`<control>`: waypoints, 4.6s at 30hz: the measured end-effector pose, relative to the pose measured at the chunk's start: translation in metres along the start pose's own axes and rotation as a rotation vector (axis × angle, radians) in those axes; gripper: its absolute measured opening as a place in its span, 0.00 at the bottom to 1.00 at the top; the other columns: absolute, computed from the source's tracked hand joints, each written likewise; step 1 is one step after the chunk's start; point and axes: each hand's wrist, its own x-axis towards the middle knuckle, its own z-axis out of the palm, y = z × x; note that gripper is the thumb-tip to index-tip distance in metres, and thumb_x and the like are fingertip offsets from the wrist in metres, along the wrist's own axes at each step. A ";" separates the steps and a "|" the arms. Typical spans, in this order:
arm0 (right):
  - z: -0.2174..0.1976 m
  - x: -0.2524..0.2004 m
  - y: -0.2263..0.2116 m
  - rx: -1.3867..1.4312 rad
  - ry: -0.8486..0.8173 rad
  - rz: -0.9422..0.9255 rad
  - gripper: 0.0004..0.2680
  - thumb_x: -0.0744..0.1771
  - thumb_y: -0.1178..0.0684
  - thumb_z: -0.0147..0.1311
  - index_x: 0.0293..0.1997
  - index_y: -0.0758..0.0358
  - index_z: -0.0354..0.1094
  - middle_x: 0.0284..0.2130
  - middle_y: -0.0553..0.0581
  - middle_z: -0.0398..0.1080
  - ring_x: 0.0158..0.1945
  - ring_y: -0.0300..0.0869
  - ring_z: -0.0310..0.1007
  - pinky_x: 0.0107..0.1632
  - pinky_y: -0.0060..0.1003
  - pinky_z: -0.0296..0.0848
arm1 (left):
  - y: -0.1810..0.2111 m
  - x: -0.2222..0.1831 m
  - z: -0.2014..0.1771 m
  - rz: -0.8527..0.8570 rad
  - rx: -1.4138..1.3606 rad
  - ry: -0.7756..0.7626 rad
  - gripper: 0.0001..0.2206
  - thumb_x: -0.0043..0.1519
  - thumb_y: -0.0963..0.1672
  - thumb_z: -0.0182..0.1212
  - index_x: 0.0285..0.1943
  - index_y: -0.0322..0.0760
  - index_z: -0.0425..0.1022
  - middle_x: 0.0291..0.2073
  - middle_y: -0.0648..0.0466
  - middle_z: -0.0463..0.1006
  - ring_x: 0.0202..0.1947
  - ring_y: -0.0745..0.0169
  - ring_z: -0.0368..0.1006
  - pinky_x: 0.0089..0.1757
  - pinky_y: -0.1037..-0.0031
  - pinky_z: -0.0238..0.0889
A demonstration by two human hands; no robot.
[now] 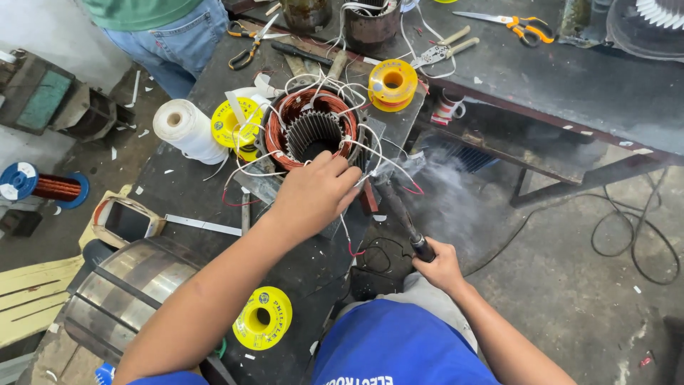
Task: Finalizing electrical connections on a motor stator by soldering wires
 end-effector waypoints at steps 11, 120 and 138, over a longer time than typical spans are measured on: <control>0.004 -0.002 0.010 -0.005 0.018 -0.008 0.05 0.52 0.58 0.62 0.19 0.58 0.68 0.11 0.59 0.65 0.18 0.44 0.68 0.26 0.37 0.64 | 0.003 -0.002 0.006 0.088 0.067 0.061 0.02 0.60 0.45 0.61 0.38 0.46 0.75 0.28 0.58 0.71 0.37 0.63 0.70 0.27 0.80 0.68; -0.129 0.349 0.028 -0.098 -0.987 -0.295 0.06 0.56 0.59 0.60 0.22 0.58 0.64 0.20 0.43 0.56 0.27 0.32 0.53 0.30 0.30 0.56 | 0.095 0.096 -0.118 -1.171 -0.526 0.000 0.17 0.58 0.40 0.35 0.49 0.39 0.70 0.45 0.55 0.71 0.51 0.63 0.62 0.55 0.71 0.51; -0.132 0.322 0.053 0.061 -0.824 -0.245 0.05 0.51 0.65 0.63 0.19 0.63 0.72 0.10 0.51 0.68 0.23 0.35 0.62 0.27 0.35 0.63 | 0.028 0.106 -0.020 -0.748 -0.076 0.075 0.04 0.60 0.41 0.57 0.41 0.44 0.73 0.35 0.52 0.68 0.34 0.41 0.75 0.34 0.58 0.71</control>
